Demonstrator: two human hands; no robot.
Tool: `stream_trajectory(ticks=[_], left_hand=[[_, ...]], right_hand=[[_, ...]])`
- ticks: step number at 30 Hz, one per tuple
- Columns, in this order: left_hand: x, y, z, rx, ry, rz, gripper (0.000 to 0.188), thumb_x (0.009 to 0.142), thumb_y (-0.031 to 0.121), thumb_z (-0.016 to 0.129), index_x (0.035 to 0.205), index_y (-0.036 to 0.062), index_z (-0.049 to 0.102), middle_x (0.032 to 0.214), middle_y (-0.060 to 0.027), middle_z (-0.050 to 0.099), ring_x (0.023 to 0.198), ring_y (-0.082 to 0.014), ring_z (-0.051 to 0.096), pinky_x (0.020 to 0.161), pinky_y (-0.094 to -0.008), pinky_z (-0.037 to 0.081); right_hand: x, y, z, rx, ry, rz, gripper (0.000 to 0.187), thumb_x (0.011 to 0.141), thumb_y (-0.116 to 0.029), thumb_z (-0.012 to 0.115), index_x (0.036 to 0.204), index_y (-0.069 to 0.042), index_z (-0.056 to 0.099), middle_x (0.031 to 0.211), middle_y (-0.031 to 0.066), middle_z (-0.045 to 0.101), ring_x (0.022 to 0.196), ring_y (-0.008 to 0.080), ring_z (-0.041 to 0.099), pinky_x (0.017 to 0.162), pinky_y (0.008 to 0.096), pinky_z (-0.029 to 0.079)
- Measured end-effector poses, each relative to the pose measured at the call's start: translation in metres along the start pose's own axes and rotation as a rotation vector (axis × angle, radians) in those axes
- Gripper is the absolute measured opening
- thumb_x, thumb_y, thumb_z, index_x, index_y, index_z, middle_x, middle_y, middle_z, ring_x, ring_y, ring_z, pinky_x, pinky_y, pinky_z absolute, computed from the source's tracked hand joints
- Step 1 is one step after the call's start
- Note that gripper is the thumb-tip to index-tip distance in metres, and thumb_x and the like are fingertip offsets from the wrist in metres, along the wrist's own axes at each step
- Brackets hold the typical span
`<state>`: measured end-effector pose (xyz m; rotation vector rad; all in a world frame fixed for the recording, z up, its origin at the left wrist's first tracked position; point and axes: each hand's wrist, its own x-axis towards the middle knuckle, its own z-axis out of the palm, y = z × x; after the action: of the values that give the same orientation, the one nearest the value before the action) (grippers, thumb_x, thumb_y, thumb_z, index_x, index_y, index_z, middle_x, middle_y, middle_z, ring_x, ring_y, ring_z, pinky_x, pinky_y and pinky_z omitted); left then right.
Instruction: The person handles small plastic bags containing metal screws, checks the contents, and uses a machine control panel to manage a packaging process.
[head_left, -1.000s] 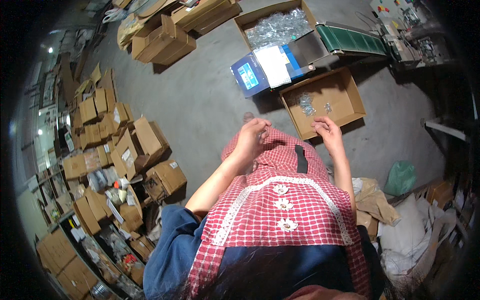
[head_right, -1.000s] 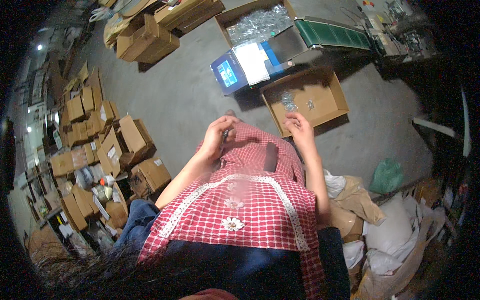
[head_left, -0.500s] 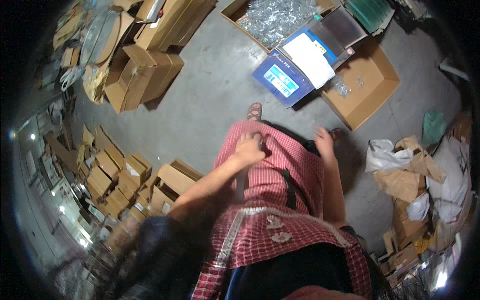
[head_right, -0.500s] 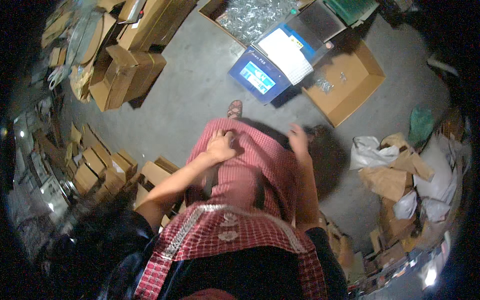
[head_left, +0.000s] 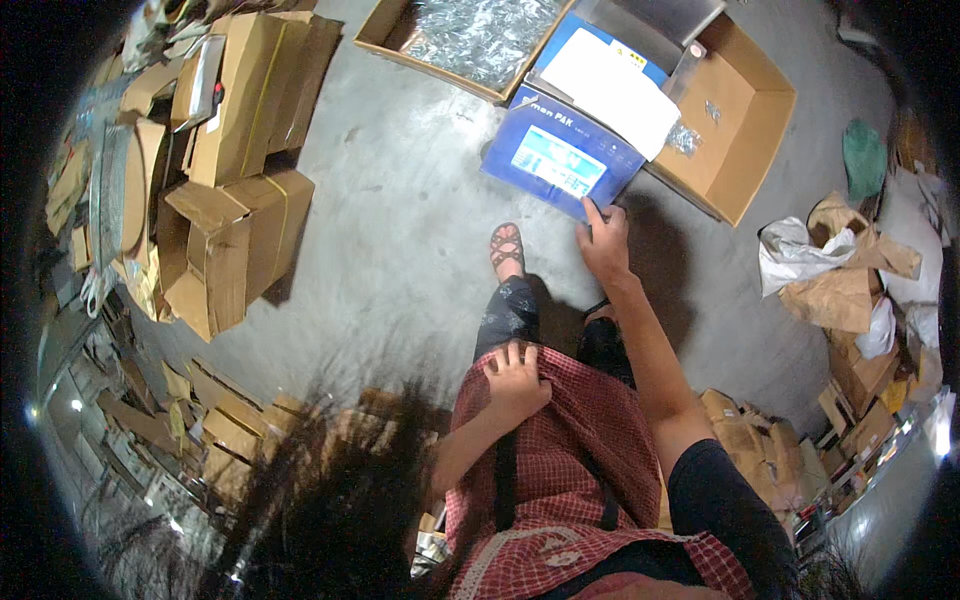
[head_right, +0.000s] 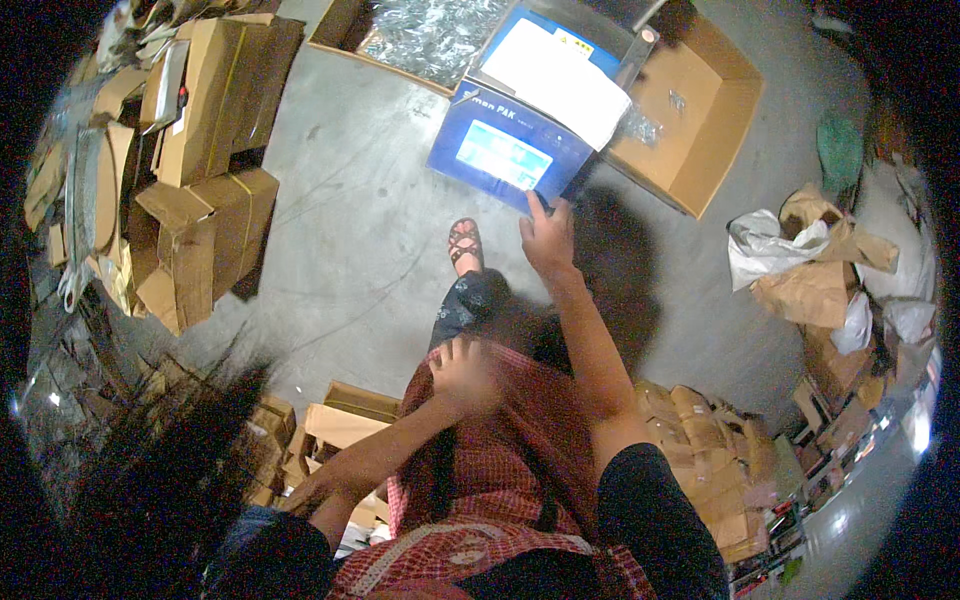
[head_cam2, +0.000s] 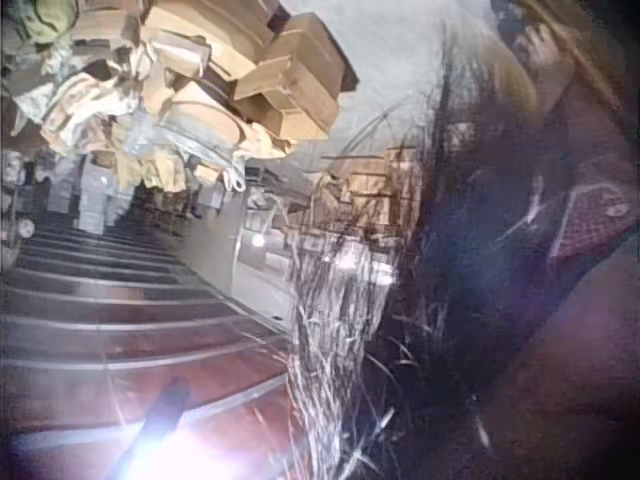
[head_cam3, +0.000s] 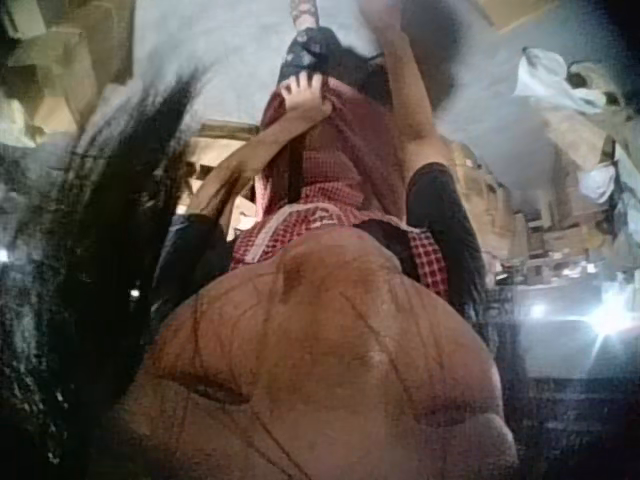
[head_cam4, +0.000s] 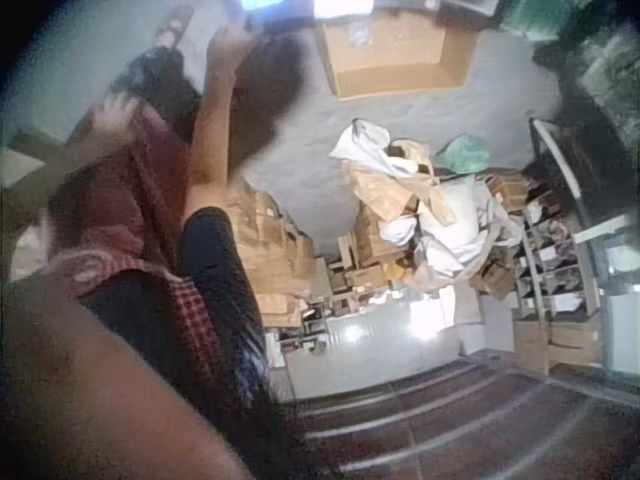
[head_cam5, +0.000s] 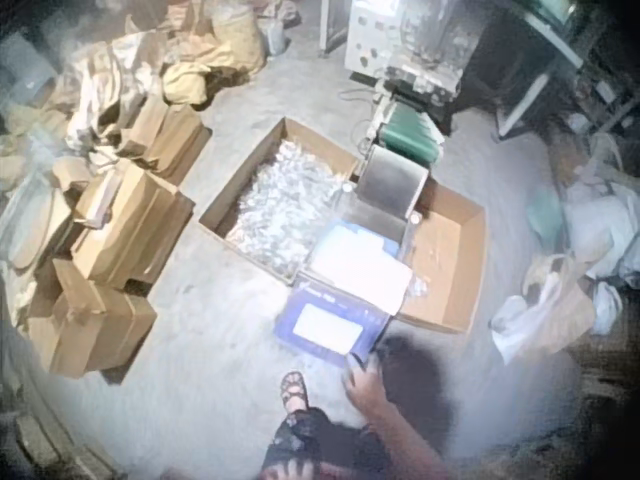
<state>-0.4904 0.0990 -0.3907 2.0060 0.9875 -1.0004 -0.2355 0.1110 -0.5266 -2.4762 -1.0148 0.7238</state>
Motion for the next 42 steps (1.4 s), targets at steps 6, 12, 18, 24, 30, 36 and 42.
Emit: stream_trajectory(ticks=[6, 12, 18, 24, 30, 36, 42], left_hand=[[-0.002, -0.013, -0.011, 0.029, -0.009, 0.063, 0.073, 0.074, 0.033, 0.07, 0.137, 0.005, 0.045, 0.135, -0.0194, 0.046, 0.126, -0.0405, 0.043, 0.098, -0.0625, 0.039], [-0.005, -0.03, -0.01, 0.002, 0.035, 0.115, 0.073, 0.075, 0.034, 0.069, 0.137, 0.0042, 0.045, 0.132, -0.0194, 0.047, 0.123, -0.0409, 0.044, 0.097, -0.06, 0.04], [-0.001, -0.039, -0.011, -0.017, -0.044, 0.096, 0.073, 0.075, 0.032, 0.068, 0.137, 0.0036, 0.043, 0.137, -0.0218, 0.045, 0.126, -0.043, 0.042, 0.1, -0.0614, 0.037], [-0.003, -0.035, -0.02, -0.05, -0.028, 0.091, 0.073, 0.074, 0.029, 0.069, 0.137, 0.0035, 0.044, 0.136, -0.0223, 0.045, 0.128, -0.0436, 0.041, 0.102, -0.061, 0.035], [-0.003, -0.037, -0.022, -0.058, -0.017, 0.108, 0.072, 0.074, 0.029, 0.069, 0.136, 0.0033, 0.044, 0.134, -0.0213, 0.045, 0.126, -0.043, 0.042, 0.102, -0.0598, 0.036], [-0.002, -0.042, -0.017, -0.038, -0.045, 0.108, 0.07, 0.073, 0.029, 0.068, 0.134, 0.0027, 0.044, 0.128, -0.0203, 0.046, 0.123, -0.0424, 0.043, 0.101, -0.0592, 0.037], [-0.004, -0.041, -0.017, -0.049, -0.06, 0.099, 0.072, 0.073, 0.028, 0.067, 0.136, 0.0023, 0.043, 0.132, -0.0215, 0.045, 0.123, -0.0422, 0.042, 0.101, -0.0593, 0.037]], right_hand=[[0.008, -0.013, 0.019, -0.044, 0.129, -0.032, 0.051, 0.091, -0.021, 0.066, 0.138, -0.006, 0.055, 0.088, 0.017, 0.054, 0.083, 0.0341, 0.054, 0.074, 0.0456, 0.046], [0.005, -0.013, 0.029, -0.085, 0.175, 0.03, 0.052, 0.089, -0.028, 0.068, 0.137, -0.014, 0.056, 0.093, 0.0163, 0.055, 0.086, 0.035, 0.057, 0.075, 0.0466, 0.048], [0.002, -0.016, 0.033, -0.106, 0.257, 0.017, 0.049, 0.089, -0.025, 0.069, 0.134, -0.01, 0.058, 0.087, 0.0151, 0.054, 0.08, 0.0343, 0.057, 0.07, 0.0466, 0.047], [0.001, -0.019, 0.034, -0.163, 0.251, 0.075, 0.05, 0.089, -0.026, 0.069, 0.135, -0.011, 0.057, 0.088, 0.0141, 0.054, 0.081, 0.0333, 0.057, 0.07, 0.0464, 0.047], [0.0, -0.024, 0.034, -0.165, 0.228, 0.099, 0.05, 0.091, -0.029, 0.066, 0.137, -0.012, 0.056, 0.092, 0.0139, 0.054, 0.085, 0.0323, 0.057, 0.074, 0.0454, 0.047], [0.0, -0.022, 0.041, -0.187, 0.225, 0.132, 0.054, 0.087, -0.031, 0.07, 0.136, -0.014, 0.056, 0.095, 0.015, 0.056, 0.086, 0.0333, 0.059, 0.073, 0.0461, 0.049], [0.002, -0.019, 0.044, -0.172, 0.24, 0.146, 0.054, 0.086, -0.032, 0.07, 0.135, -0.014, 0.057, 0.095, 0.0144, 0.055, 0.086, 0.0326, 0.058, 0.074, 0.0454, 0.048]])
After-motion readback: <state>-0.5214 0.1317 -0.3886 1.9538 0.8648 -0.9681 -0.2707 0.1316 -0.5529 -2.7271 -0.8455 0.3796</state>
